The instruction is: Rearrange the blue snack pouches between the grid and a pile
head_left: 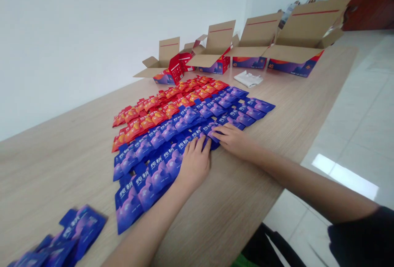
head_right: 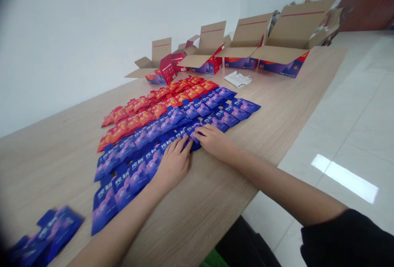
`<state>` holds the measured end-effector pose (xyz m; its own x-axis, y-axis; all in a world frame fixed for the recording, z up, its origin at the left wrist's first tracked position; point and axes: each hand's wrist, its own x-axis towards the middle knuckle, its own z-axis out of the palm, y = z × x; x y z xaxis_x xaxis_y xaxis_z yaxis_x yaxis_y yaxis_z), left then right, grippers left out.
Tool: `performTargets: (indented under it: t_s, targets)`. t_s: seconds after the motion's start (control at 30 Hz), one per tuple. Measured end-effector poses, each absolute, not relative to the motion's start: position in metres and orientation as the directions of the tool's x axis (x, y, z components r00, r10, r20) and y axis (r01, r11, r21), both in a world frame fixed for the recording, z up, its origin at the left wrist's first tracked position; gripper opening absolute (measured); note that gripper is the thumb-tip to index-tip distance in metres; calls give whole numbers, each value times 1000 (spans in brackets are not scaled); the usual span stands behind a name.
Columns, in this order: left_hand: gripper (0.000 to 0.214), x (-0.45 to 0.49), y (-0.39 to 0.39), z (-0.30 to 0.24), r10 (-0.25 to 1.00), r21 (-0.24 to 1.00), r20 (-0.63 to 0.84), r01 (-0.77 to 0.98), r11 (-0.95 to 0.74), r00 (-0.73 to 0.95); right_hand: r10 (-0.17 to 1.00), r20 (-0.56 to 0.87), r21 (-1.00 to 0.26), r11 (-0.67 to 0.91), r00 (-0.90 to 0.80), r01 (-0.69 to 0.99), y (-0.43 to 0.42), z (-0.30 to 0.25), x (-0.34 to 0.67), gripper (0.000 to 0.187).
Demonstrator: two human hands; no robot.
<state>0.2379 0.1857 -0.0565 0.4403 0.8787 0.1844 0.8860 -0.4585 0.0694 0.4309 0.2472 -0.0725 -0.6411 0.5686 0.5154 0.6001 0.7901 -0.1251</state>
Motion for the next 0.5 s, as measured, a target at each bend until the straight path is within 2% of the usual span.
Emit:
performTargets:
  t_s: [0.3,0.5]
  targets:
    - [49,238,186,-62,892,145,191,888,-437,408,610,437,-245,788,-661,565,239,-74,435,41]
    - [47,212,156,-32,880,198,297,877,-437,371,594,446,-202,795,-669,572,238,-76,434,40]
